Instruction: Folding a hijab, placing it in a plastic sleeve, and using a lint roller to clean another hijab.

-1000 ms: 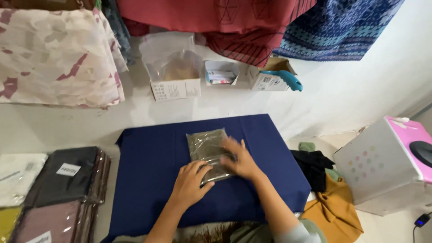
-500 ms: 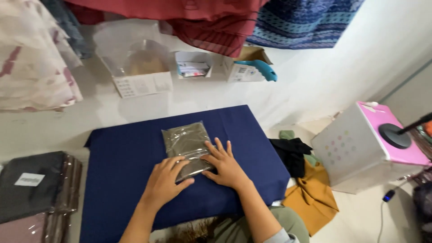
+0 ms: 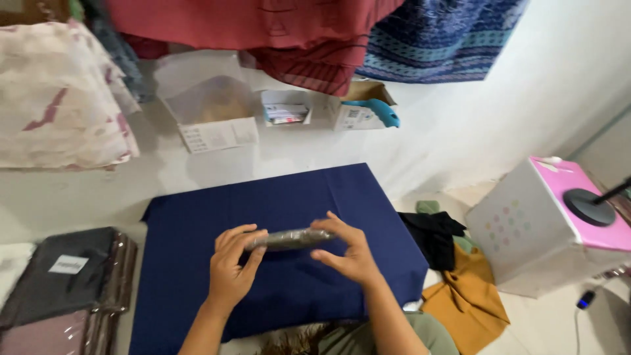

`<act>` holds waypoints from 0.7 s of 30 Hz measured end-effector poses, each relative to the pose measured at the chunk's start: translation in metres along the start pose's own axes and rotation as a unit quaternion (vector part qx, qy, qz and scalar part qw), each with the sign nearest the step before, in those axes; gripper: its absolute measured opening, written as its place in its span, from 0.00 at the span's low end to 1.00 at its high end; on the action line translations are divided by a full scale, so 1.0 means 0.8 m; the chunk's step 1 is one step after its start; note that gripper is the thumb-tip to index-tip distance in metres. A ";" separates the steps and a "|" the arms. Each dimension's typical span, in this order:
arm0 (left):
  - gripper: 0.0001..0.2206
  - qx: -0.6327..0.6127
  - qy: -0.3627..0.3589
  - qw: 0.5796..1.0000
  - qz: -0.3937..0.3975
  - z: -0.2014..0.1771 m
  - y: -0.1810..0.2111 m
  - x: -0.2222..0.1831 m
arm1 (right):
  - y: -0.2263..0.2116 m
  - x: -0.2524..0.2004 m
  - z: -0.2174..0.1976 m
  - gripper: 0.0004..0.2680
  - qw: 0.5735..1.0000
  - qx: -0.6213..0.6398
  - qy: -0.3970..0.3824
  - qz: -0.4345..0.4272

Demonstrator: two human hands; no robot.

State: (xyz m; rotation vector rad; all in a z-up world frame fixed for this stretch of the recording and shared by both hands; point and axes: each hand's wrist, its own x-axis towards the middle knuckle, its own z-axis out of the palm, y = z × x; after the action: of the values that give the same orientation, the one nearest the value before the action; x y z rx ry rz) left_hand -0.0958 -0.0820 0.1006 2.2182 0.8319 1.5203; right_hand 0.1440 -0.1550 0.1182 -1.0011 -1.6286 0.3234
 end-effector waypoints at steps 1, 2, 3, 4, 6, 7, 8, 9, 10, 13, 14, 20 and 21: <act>0.08 0.004 0.003 1.000 -0.003 0.000 0.005 0.000 | 0.006 -0.008 0.003 0.18 1.000 0.004 -0.005 -0.001; 0.10 -0.029 0.035 0.998 -0.051 0.000 0.010 0.000 | 0.013 -0.015 0.005 0.20 0.989 0.118 0.010 0.090; 0.12 -0.065 0.065 0.991 -0.097 0.001 0.014 0.002 | 0.020 -0.022 0.008 0.24 0.957 0.226 0.027 0.181; 0.12 -0.062 0.067 0.991 -0.098 0.002 0.013 0.004 | 0.024 -0.016 0.017 0.24 0.956 0.229 0.024 0.181; 0.17 -0.072 0.071 0.950 -0.297 0.009 0.012 0.009 | 0.032 -0.005 0.033 0.24 0.937 0.269 0.103 0.199; 0.17 -0.071 0.072 0.948 -0.301 0.014 -0.002 0.009 | 0.044 0.000 0.039 0.24 0.936 0.270 0.101 0.203; 0.20 -0.024 0.014 0.935 -0.354 0.018 -0.017 0.009 | 0.056 0.005 0.044 0.25 0.928 0.219 0.137 0.269; 0.23 0.023 -0.043 0.913 -0.405 0.023 -0.032 0.007 | 0.068 0.008 0.051 0.26 0.911 0.167 0.172 0.335; 0.23 0.023 -0.043 0.911 -0.408 0.030 -0.051 0.003 | 0.086 0.006 0.057 0.26 0.911 0.167 0.169 0.338; 0.27 0.116 -0.123 0.893 -0.418 0.044 -0.086 -0.009 | 0.128 -0.002 0.072 0.24 0.905 -0.058 0.153 0.393; 0.29 0.212 -0.107 0.904 -0.356 0.045 -0.083 -0.010 | 0.134 -0.008 0.076 0.22 0.933 -0.159 0.148 0.286; 0.24 0.209 -0.045 0.972 -0.096 0.086 -0.046 -0.013 | 0.093 -0.008 0.103 0.19 0.938 -0.334 0.000 0.090; 0.24 0.180 -0.024 0.983 -0.011 0.102 -0.047 -0.026 | 0.098 -0.017 0.113 0.22 0.920 -0.363 -0.074 0.126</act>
State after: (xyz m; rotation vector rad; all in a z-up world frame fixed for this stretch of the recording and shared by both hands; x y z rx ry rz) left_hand -0.0365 -0.0612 0.0330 2.4722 1.1908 1.3898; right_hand 0.0968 -0.0917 0.0276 -1.7924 -1.7959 -0.0578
